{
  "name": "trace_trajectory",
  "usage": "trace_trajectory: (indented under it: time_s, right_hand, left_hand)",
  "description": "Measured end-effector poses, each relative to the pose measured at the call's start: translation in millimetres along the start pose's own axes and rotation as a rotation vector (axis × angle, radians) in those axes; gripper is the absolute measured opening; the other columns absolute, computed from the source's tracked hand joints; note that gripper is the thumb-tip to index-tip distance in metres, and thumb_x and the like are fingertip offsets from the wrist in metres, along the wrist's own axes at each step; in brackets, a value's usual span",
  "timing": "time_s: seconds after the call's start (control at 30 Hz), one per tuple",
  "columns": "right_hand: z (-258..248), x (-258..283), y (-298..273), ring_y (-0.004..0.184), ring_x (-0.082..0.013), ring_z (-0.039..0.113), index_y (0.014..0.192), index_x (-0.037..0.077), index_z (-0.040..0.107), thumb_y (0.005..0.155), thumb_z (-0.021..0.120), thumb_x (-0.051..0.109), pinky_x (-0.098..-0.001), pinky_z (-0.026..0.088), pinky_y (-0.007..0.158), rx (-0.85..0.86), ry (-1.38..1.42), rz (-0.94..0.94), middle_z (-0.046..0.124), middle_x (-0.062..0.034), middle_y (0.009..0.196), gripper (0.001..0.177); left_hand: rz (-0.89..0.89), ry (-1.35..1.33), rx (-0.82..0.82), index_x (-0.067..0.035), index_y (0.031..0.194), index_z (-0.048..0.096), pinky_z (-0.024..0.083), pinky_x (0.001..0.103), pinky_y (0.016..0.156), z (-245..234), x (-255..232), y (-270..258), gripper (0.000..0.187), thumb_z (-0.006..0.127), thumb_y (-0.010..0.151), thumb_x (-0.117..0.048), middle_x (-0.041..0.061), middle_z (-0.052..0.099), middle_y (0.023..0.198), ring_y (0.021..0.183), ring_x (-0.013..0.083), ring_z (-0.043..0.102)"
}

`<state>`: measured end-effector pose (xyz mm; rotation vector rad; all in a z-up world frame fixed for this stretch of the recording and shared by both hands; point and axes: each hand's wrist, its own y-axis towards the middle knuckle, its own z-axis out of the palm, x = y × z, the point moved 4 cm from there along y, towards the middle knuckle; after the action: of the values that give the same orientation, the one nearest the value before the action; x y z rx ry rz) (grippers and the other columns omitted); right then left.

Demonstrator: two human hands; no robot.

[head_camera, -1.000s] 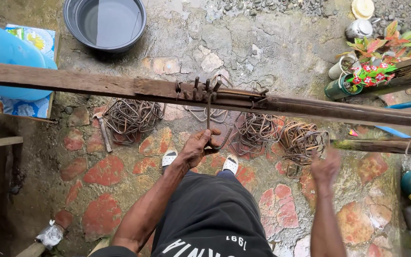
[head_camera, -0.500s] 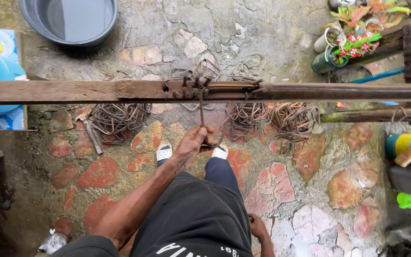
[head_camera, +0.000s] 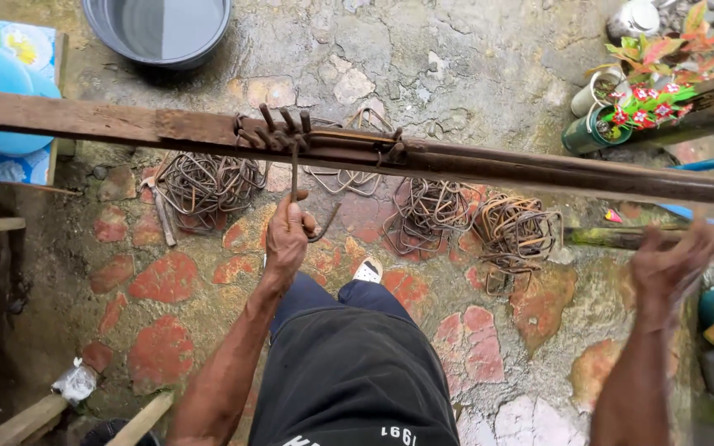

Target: Measuring and bending rebar into stirrups using a manual jig and a lever bar

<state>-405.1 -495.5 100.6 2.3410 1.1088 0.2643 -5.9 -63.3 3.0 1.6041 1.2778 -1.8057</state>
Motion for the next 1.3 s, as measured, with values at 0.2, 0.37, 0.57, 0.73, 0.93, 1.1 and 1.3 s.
trace_trajectory:
  time_s: [0.2,0.37,0.57,0.73,0.93,1.1,1.3]
  right_hand:
    - [67.8,-86.3,72.5,0.120,-0.0451,0.064,0.157,0.001,0.060,0.099,0.067,0.016,-0.0515,0.051,0.099,0.430,-0.175,-0.236,0.068,-0.0294,0.136,0.061]
    - [103.9,-130.6,64.8,0.092,-0.0369,0.077,0.148,0.028,0.071,0.092,0.060,0.024,-0.0465,0.060,0.082,0.558,-0.395,-0.299,0.079,-0.0152,0.113,0.057]
    - [95.4,-146.5,61.2,0.107,-0.0193,0.077,0.129,0.029,0.074,0.105,0.059,0.030,-0.0433,0.044,0.117,0.478,-0.416,-0.367,0.079,0.0028,0.118,0.028]
    - [86.4,-166.7,56.7,0.107,-0.0283,0.067,0.109,0.014,0.065,0.092,0.071,0.032,-0.0401,0.046,0.104,0.332,-0.362,-0.471,0.067,-0.0059,0.104,0.026]
    - [86.0,-161.1,42.7,0.080,-0.0429,0.071,0.115,0.007,0.056,0.101,0.066,0.030,-0.0508,0.054,0.067,0.693,-0.205,-0.147,0.070,-0.0202,0.090,0.029]
    - [81.9,-146.9,49.4,0.090,-0.0324,0.069,0.109,0.010,0.070,0.093,0.062,0.020,-0.0413,0.055,0.079,0.651,-0.065,-0.154,0.072,-0.0132,0.098,0.020]
    - [100.0,-153.6,61.4,0.100,-0.0442,0.071,0.107,0.012,0.075,0.087,0.055,0.032,-0.0494,0.055,0.088,0.876,-0.184,-0.019,0.077,-0.0238,0.102,0.034]
  left_hand:
    - [-0.019,0.208,-0.132,-0.018,0.134,0.057,0.044,0.032,0.059,7.8,-6.3,-6.8,0.036,0.032,0.111,-0.030,-0.005,0.059,0.073,0.066,0.0116,0.056]
    - [-0.015,0.316,-0.180,-0.021,0.131,0.058,0.045,0.034,0.055,9.2,-0.4,-3.0,0.035,0.031,0.111,-0.029,-0.006,0.064,0.076,0.066,0.0127,0.058]
    - [-0.003,0.276,-0.226,-0.024,0.126,0.062,0.042,0.034,0.055,8.3,2.6,-1.0,0.033,0.033,0.111,-0.030,-0.007,0.061,0.071,0.062,0.0121,0.057]
    - [0.040,0.341,-0.189,-0.022,0.129,0.059,0.048,0.032,0.053,5.2,4.0,1.0,0.035,0.031,0.113,-0.032,-0.003,0.063,0.077,0.063,0.0124,0.059]
    - [0.118,0.336,-0.228,-0.021,0.123,0.062,0.050,0.034,0.054,3.3,23.6,14.4,0.033,0.033,0.111,-0.029,-0.002,0.064,0.076,0.064,0.0141,0.062]
    - [0.136,0.335,-0.230,-0.020,0.121,0.059,0.050,0.029,0.049,7.4,25.2,14.6,0.030,0.031,0.113,-0.026,-0.002,0.063,0.079,0.063,0.0120,0.062]
    - [0.116,0.375,-0.321,-0.024,0.123,0.058,0.044,0.032,0.043,12.8,36.8,23.2,0.028,0.033,0.111,-0.022,0.001,0.062,0.079,0.057,0.0139,0.057]
